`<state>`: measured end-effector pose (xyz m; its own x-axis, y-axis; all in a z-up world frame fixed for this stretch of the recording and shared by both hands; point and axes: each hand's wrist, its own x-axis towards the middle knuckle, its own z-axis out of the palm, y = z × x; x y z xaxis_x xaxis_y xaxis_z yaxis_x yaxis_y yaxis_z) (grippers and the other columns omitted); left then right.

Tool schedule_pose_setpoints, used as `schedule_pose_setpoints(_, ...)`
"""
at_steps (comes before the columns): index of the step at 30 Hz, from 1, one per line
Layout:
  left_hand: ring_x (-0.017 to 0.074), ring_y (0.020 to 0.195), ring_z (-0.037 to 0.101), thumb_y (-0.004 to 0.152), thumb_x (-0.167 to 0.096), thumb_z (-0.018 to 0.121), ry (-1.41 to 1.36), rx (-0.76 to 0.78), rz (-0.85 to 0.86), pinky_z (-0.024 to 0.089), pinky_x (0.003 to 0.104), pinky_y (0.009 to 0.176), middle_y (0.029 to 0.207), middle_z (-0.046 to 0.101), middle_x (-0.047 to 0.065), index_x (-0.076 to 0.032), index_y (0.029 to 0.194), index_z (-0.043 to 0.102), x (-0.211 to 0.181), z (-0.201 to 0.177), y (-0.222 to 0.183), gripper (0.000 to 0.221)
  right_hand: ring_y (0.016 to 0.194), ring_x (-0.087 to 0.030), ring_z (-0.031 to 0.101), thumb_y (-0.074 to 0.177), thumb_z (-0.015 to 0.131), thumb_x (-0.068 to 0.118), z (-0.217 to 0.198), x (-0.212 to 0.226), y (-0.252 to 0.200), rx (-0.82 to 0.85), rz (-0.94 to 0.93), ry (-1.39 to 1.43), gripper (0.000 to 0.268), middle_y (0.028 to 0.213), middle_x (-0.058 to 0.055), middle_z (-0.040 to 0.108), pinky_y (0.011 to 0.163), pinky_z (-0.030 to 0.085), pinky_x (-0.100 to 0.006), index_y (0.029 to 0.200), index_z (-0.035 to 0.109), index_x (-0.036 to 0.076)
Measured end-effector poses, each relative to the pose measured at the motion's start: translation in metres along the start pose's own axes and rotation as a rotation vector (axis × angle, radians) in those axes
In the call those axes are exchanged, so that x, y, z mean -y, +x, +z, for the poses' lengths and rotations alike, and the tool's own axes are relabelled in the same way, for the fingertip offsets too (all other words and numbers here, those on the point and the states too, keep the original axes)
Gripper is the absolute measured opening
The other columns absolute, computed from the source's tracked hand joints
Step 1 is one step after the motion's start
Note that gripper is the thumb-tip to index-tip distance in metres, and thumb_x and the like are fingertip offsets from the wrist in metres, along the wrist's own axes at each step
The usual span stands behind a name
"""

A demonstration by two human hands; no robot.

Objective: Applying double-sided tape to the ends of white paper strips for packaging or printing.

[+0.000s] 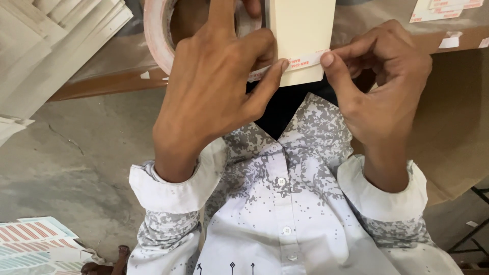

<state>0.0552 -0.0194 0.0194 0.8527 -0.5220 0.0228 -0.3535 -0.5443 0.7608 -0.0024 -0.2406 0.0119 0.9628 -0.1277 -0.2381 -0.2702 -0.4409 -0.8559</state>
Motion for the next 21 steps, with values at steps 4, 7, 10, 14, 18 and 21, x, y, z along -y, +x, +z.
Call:
schedule_pose_setpoints(4,0.0351,0.077,0.065,0.095,-0.018,0.080,0.023,0.011,0.009,0.049,0.046,0.063,0.116,0.053,0.025,0.000,0.098,0.071,0.003,0.002,-0.001,0.020,0.073,-0.004,0.055,0.103,0.083,0.005,-0.004,-0.012,-0.001,0.021,-0.024,-0.027,0.020,0.095,-0.002,0.058,0.064,0.044,-0.017,0.093,0.068,-0.004)
schedule_pose_setpoints(7,0.0355,0.075,0.065,0.094,-0.018,0.080,0.006,0.017,-0.012,0.049,0.046,0.063,0.113,0.053,0.025,0.000,0.097,0.072,0.003,0.003,-0.001,0.020,0.068,-0.004,0.051,0.104,0.087,0.006,-0.012,-0.021,0.002,0.050,-0.011,-0.087,0.027,0.087,-0.003,0.058,0.061,0.039,-0.018,0.090,0.066,-0.004)
schedule_pose_setpoints(10,0.0371,0.075,0.065,0.094,-0.020,0.081,0.062,0.015,0.015,0.048,0.047,0.064,0.110,0.054,0.024,0.000,0.088,0.069,0.003,0.004,-0.003,0.023,0.060,-0.003,0.048,0.101,0.090,0.012,-0.024,-0.030,0.009,0.069,0.005,-0.136,0.041,0.074,-0.001,0.057,0.054,0.036,-0.018,0.080,0.058,-0.001)
schedule_pose_setpoints(14,0.0357,0.075,0.064,0.094,-0.018,0.079,0.027,-0.007,0.029,0.049,0.046,0.063,0.114,0.053,0.026,0.000,0.090,0.069,0.003,0.002,0.001,0.022,0.062,-0.001,0.050,0.097,0.088,0.018,-0.021,-0.044,0.013,0.041,-0.009,-0.033,0.036,0.080,0.000,0.062,0.056,0.038,-0.017,0.085,0.057,0.002)
schedule_pose_setpoints(18,0.0342,0.073,0.064,0.094,-0.016,0.077,-0.028,-0.007,0.003,0.050,0.045,0.064,0.119,0.052,0.026,0.000,0.084,0.065,0.005,0.003,-0.005,0.023,0.068,-0.007,0.056,0.111,0.075,0.009,-0.008,-0.049,-0.016,-0.219,-0.205,0.017,0.015,0.099,-0.007,0.067,0.059,0.042,-0.019,0.111,0.065,-0.001)
schedule_pose_setpoints(21,0.0345,0.073,0.064,0.095,-0.021,0.082,0.073,-0.001,0.015,0.049,0.046,0.064,0.113,0.054,0.022,-0.001,0.091,0.070,0.007,0.004,-0.006,0.024,0.087,-0.021,0.067,0.104,0.065,-0.005,0.010,-0.014,-0.019,-0.193,-0.483,-0.247,0.012,0.109,-0.012,0.070,0.075,0.053,-0.031,0.116,0.068,-0.003)
